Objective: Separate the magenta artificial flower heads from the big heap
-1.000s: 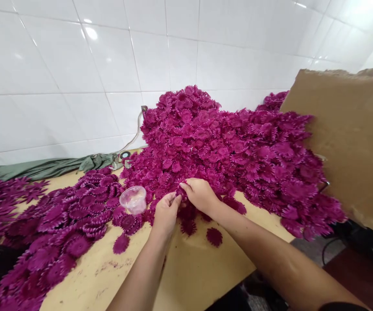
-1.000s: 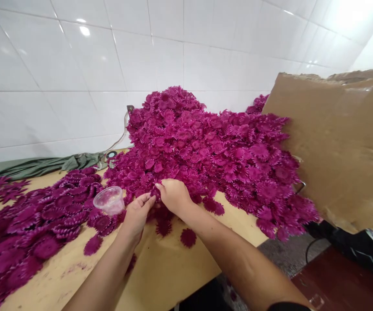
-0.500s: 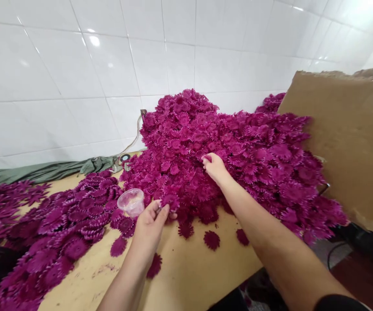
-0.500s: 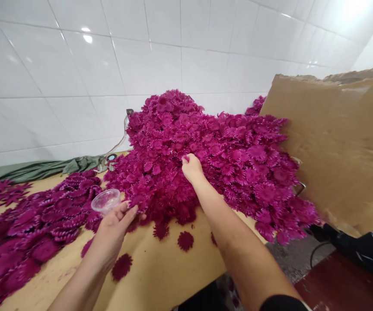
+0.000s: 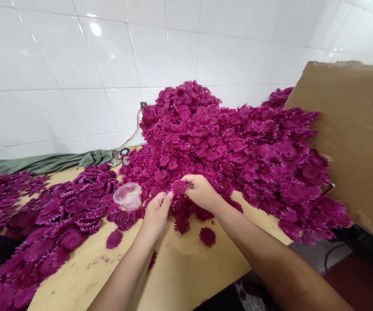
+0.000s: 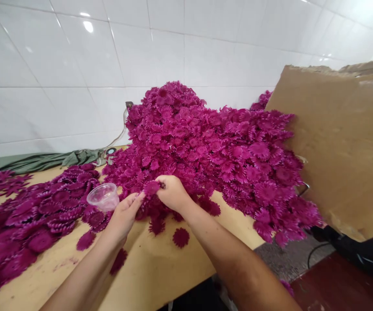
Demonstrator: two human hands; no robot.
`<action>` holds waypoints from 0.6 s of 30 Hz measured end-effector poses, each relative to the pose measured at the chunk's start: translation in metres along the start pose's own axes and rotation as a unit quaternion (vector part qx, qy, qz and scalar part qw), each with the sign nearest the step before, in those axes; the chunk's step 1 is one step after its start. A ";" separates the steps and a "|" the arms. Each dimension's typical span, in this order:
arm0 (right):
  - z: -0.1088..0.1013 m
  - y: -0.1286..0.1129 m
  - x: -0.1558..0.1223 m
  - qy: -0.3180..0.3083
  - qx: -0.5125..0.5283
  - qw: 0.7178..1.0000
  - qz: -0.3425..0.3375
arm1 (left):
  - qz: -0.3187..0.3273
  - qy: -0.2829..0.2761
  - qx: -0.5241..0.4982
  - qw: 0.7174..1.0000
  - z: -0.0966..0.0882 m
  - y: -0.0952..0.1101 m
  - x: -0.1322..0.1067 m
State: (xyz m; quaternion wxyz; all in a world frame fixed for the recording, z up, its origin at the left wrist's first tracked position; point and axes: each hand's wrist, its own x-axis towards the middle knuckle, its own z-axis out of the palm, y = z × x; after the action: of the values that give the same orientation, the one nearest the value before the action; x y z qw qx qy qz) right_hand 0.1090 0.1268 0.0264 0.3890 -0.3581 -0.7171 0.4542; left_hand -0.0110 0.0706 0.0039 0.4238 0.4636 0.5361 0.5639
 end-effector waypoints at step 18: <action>-0.003 0.001 -0.007 -0.065 0.034 0.995 0.074 | -0.024 0.035 -0.023 0.999 0.002 -0.007 0.011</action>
State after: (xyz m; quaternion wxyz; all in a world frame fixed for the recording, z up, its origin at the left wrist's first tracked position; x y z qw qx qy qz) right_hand 0.1149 0.1220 0.0244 0.3188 -0.3669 -0.6964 0.5280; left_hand -0.0113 0.0828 -0.0026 0.4288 0.4204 0.5483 0.5820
